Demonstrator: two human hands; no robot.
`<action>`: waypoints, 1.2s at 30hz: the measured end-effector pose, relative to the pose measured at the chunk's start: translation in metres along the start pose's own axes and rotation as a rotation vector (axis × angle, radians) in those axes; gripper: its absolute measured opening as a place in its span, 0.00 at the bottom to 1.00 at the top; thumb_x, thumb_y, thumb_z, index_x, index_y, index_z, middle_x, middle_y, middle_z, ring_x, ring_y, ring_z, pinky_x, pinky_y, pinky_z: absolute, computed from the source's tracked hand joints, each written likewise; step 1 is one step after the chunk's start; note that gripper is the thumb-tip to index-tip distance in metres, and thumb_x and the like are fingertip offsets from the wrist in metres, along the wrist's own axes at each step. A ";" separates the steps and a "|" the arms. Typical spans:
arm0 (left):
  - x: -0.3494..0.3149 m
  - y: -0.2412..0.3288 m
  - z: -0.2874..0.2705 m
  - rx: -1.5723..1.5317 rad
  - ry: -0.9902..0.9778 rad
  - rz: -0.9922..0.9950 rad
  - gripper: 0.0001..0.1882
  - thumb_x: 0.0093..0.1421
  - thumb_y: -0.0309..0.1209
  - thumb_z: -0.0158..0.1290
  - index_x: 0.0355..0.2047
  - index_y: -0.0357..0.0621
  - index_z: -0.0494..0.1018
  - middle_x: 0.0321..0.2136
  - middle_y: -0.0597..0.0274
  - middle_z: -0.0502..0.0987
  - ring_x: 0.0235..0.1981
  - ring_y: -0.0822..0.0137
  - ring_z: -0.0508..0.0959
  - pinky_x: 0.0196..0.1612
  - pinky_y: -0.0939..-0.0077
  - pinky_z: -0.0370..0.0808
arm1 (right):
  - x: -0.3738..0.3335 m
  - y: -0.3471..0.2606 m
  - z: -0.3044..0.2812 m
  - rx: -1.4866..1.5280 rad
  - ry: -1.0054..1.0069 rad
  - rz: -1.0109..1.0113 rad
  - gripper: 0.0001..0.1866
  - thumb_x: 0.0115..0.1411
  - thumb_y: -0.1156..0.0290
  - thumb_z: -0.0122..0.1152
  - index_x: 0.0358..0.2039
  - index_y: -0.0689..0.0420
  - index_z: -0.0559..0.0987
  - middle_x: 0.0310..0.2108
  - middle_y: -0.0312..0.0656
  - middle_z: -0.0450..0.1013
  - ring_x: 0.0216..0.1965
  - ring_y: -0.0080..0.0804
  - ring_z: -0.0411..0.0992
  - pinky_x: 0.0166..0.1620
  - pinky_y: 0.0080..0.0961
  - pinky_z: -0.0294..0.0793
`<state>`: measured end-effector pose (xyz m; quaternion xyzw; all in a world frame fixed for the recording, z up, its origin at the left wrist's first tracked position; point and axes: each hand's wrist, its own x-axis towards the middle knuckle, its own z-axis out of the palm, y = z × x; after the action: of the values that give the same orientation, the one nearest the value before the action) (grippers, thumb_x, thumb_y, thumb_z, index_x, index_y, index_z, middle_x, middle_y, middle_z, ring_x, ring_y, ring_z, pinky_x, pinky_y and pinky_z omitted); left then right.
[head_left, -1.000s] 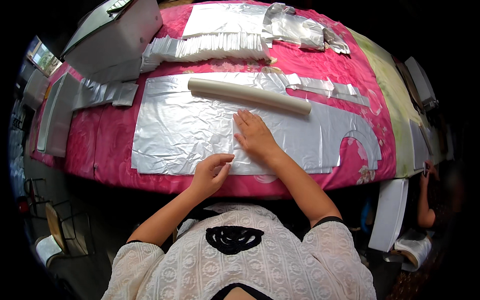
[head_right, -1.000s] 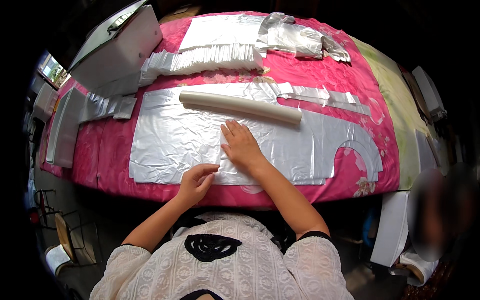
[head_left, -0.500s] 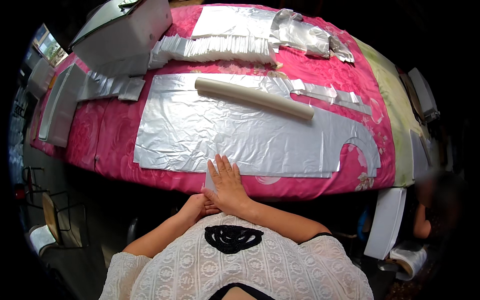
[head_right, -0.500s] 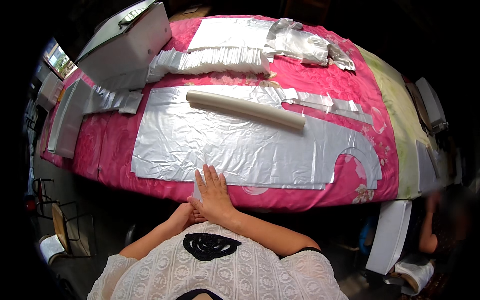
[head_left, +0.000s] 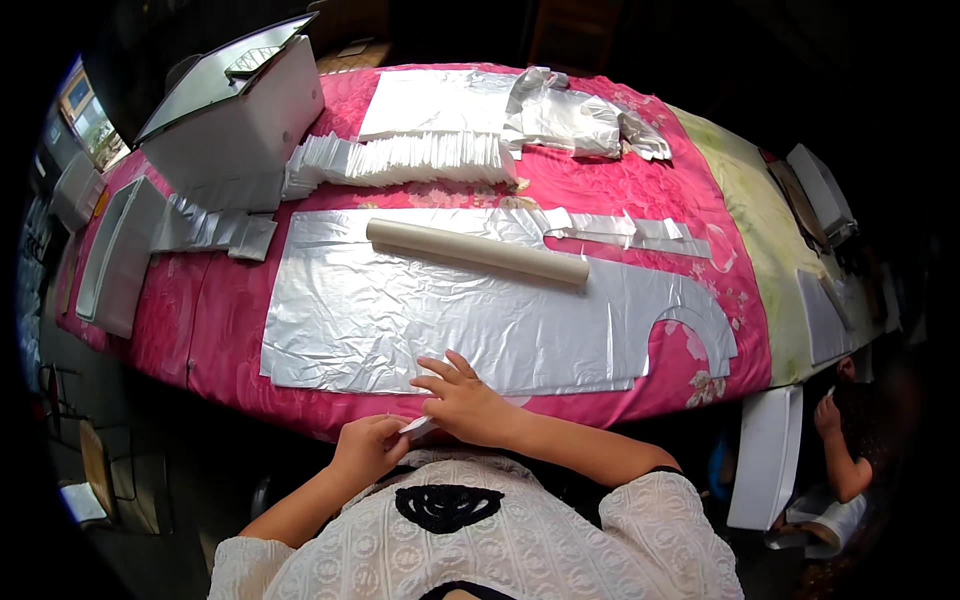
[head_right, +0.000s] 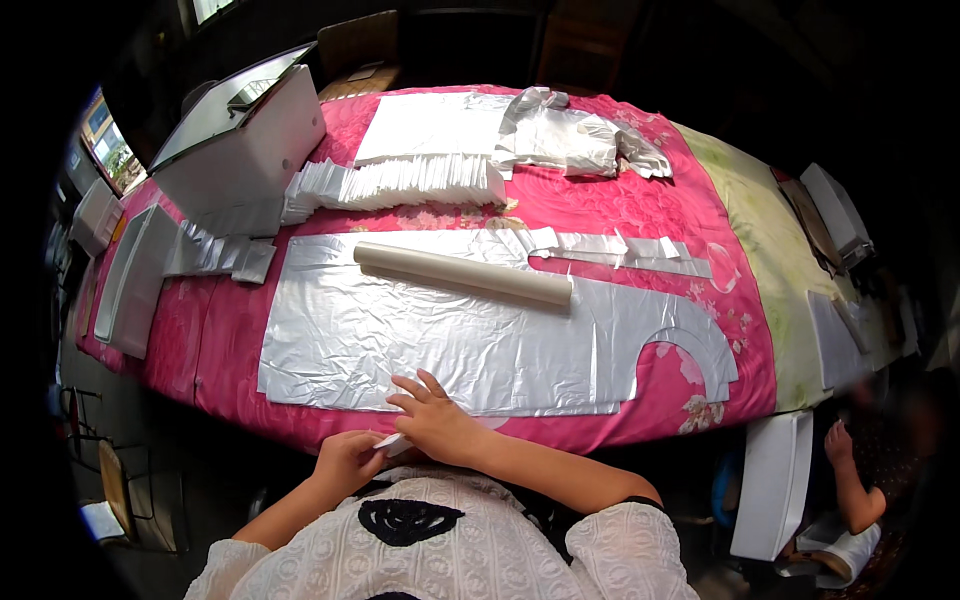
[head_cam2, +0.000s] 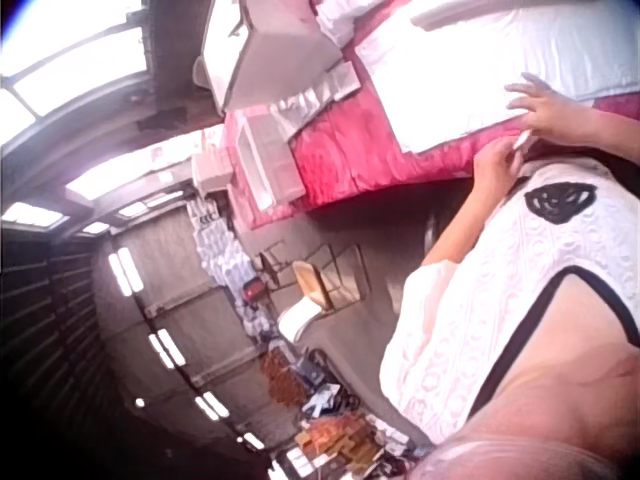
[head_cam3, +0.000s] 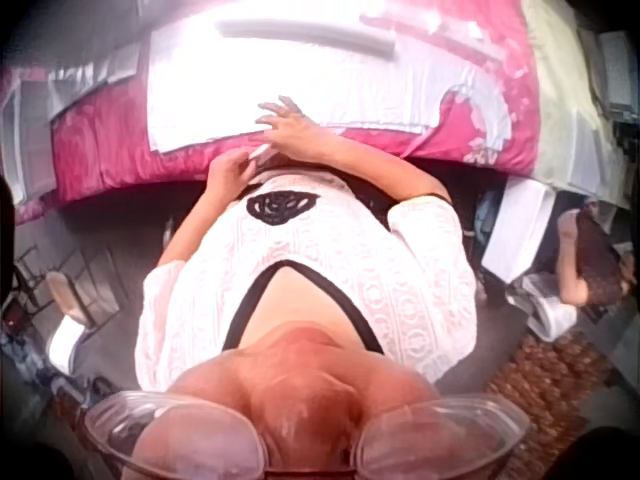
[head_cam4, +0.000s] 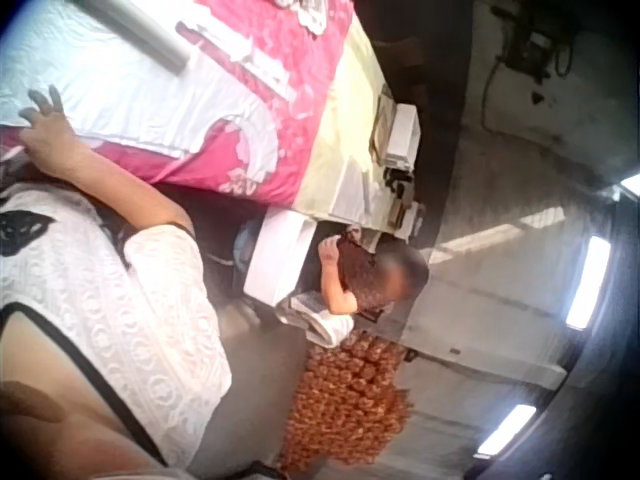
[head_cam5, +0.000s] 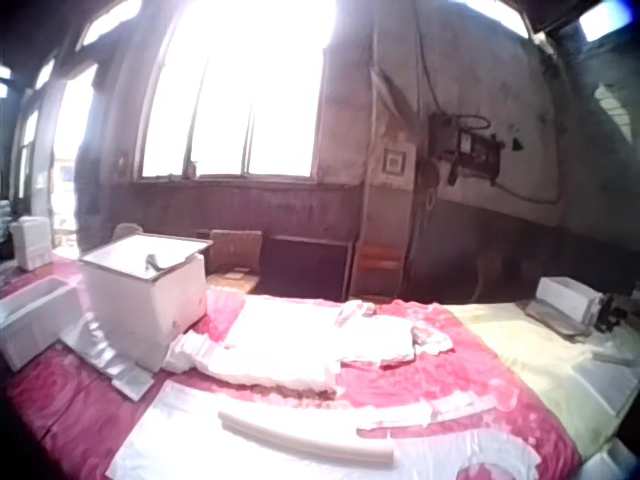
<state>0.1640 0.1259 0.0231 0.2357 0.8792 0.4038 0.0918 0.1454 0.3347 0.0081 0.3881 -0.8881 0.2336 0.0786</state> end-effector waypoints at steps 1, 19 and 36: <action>0.003 0.000 0.000 0.026 0.044 0.056 0.08 0.49 0.28 0.59 0.31 0.41 0.76 0.31 0.57 0.79 0.28 0.60 0.79 0.31 0.73 0.76 | -0.001 0.010 -0.008 0.070 -0.007 0.047 0.05 0.52 0.70 0.59 0.24 0.57 0.73 0.48 0.41 0.69 0.58 0.42 0.58 0.61 0.51 0.46; 0.037 -0.014 0.006 -0.194 -0.095 0.047 0.13 0.51 0.25 0.57 0.39 0.41 0.74 0.38 0.55 0.78 0.35 0.60 0.79 0.36 0.74 0.76 | 0.080 0.392 -0.059 0.213 0.710 1.329 0.19 0.48 0.62 0.68 0.37 0.58 0.77 0.31 0.43 0.77 0.30 0.35 0.75 0.37 0.29 0.72; 0.030 -0.021 0.013 -0.164 -0.082 0.169 0.13 0.50 0.24 0.57 0.38 0.43 0.75 0.36 0.55 0.78 0.34 0.59 0.79 0.34 0.73 0.77 | 0.069 0.357 -0.056 -0.396 0.276 0.854 0.30 0.48 0.69 0.53 0.53 0.66 0.66 0.52 0.57 0.65 0.57 0.47 0.61 0.59 0.35 0.59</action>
<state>0.1355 0.1368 -0.0004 0.3170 0.8158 0.4705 0.1125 -0.1631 0.5271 -0.0466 -0.0680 -0.9765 0.1207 0.1650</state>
